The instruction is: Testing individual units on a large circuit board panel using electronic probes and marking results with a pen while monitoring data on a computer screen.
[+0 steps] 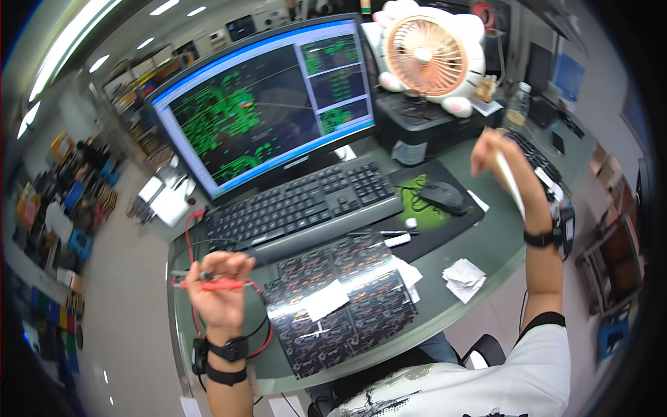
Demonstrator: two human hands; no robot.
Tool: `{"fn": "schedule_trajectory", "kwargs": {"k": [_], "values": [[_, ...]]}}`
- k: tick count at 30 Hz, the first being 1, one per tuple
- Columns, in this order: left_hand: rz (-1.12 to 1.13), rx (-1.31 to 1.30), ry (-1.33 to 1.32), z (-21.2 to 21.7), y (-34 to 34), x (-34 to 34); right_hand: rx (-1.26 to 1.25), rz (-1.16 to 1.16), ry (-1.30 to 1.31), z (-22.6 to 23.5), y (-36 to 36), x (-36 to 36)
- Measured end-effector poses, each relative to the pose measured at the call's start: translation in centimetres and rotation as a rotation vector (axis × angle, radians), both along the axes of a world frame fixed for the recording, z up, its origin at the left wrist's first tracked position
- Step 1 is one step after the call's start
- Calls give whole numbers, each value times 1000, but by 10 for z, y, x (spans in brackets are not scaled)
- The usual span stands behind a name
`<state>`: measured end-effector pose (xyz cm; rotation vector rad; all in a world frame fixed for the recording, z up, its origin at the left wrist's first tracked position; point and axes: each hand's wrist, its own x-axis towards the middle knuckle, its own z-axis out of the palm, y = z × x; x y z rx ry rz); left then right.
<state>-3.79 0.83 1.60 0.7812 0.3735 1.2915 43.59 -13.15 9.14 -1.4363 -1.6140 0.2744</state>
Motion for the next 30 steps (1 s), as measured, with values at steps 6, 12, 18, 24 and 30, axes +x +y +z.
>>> {"fn": "schedule_trajectory", "kwargs": {"k": [6, 12, 18, 24, 30], "values": [[69, 155, 316, -8, -22, 27, -39, 593, -591, -20, -14, -146], [38, 140, 457, -14, -22, 38, -47, 647, -604, -26, -14, -159], [105, 80, 494, -5, -17, 48, -31, 649, -561, -24, -18, -162], [53, 51, 551, -8, -12, 43, 24, 609, -664, -34, -25, -165], [125, 39, 447, -1, -2, 41, -11, 661, -557, -21, -16, -157]]}}
